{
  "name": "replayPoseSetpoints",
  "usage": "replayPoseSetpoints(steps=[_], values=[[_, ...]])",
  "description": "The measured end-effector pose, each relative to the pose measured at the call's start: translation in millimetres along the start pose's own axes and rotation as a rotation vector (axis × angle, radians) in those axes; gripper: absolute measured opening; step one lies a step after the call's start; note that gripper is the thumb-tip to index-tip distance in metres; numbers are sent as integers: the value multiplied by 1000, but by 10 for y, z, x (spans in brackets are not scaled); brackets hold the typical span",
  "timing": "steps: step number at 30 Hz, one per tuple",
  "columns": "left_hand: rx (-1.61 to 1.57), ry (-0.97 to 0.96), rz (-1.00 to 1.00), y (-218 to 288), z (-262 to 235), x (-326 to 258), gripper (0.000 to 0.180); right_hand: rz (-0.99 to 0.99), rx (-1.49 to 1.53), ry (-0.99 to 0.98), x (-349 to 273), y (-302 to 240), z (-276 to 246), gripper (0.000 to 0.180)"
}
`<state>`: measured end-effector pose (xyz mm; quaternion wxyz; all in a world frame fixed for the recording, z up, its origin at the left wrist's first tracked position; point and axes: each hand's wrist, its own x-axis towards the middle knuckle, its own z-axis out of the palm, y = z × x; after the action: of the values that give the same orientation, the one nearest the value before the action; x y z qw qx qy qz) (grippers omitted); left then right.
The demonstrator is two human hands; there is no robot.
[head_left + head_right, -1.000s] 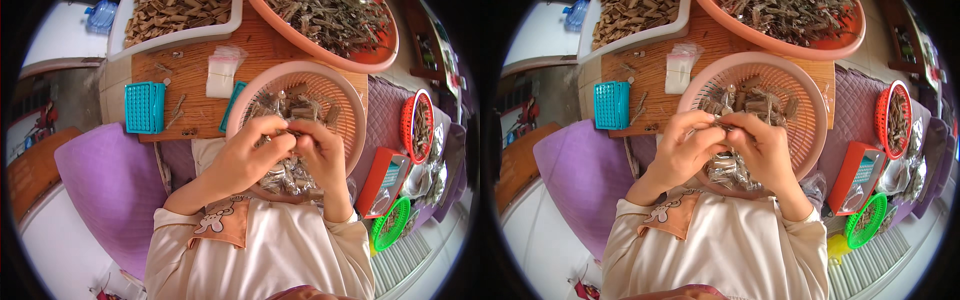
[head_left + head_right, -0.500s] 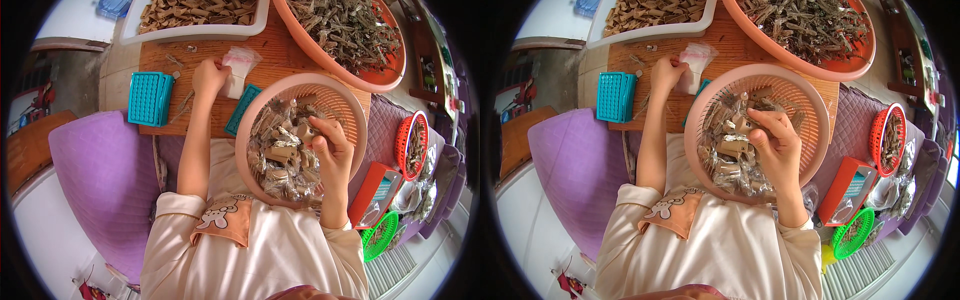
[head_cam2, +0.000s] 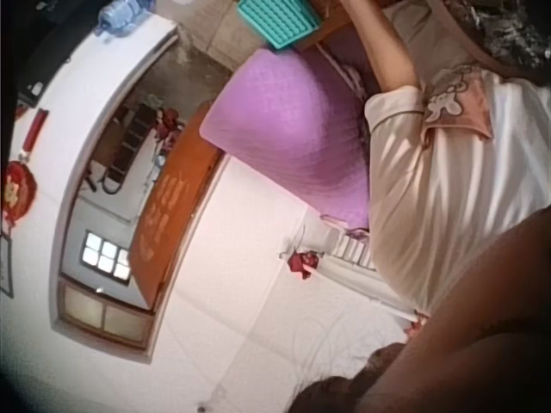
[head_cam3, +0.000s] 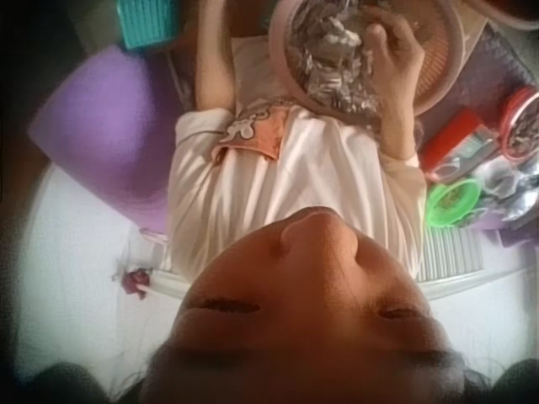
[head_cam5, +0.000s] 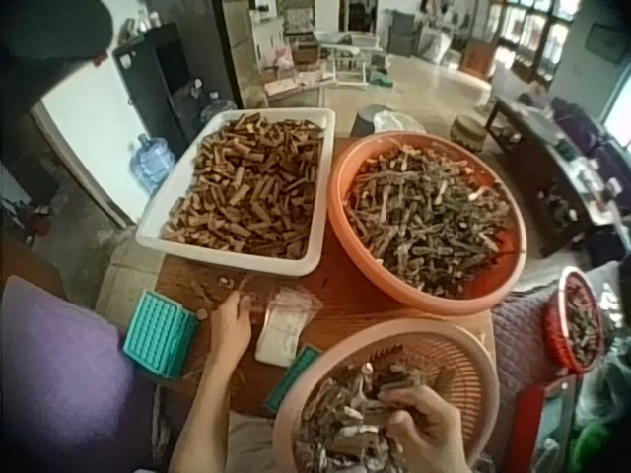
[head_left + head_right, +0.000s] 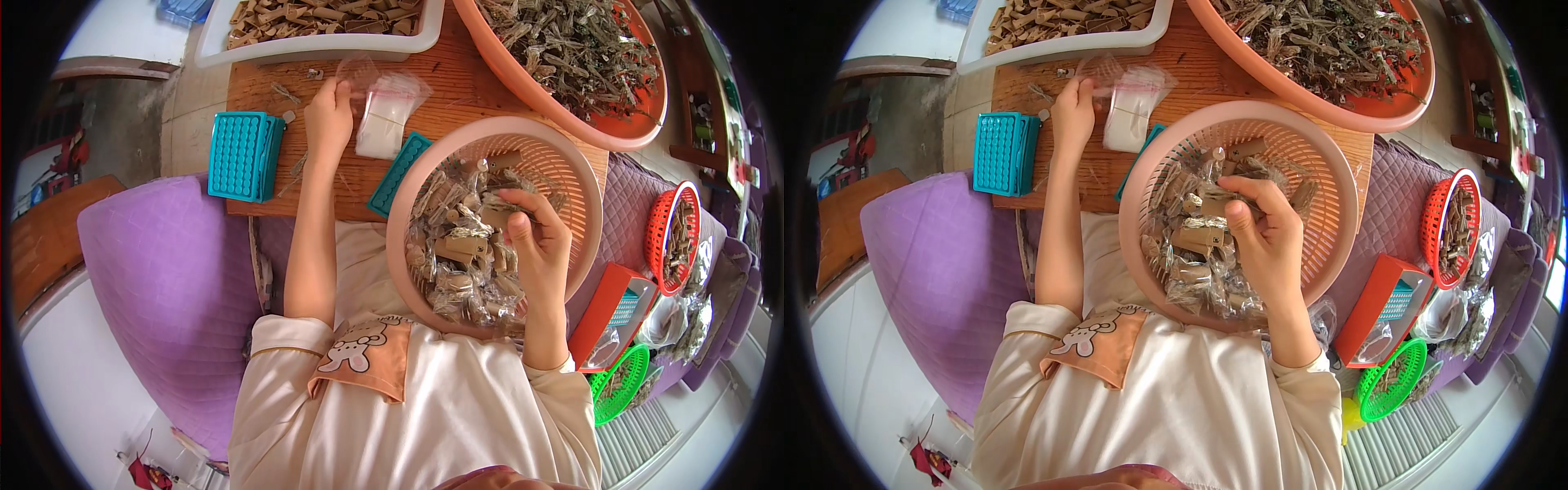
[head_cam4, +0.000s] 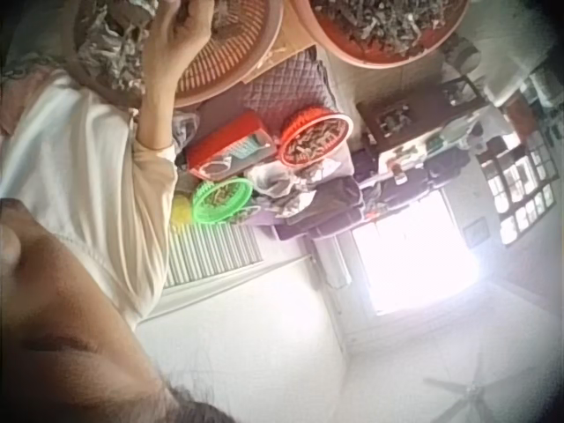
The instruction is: The person sits at a low table and repeatedly picks up small clear plastic bags and dried herb bundles. They place the herbs into the bags, seal them, and place the finished packages into a pink basket. The process is repeated continuously throughout the clip.
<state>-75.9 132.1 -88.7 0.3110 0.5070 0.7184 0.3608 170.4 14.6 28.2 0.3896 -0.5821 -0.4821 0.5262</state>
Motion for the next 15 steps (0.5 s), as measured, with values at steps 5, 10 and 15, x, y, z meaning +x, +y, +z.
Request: replayPoseSetpoints(steps=[5, 10, 15], values=[[-29, 61, 192, -27, -135, -170, 17, -151, -31, 80, 41, -80, 28, 21], [-118, -197, 38, 606, -555, -635, 25, -247, -125, 84, 75, -303, -39, 20], [-374, -426, 26, 817, -727, -920, 30, -319, -59, 77, 144, -601, 73, 8]])
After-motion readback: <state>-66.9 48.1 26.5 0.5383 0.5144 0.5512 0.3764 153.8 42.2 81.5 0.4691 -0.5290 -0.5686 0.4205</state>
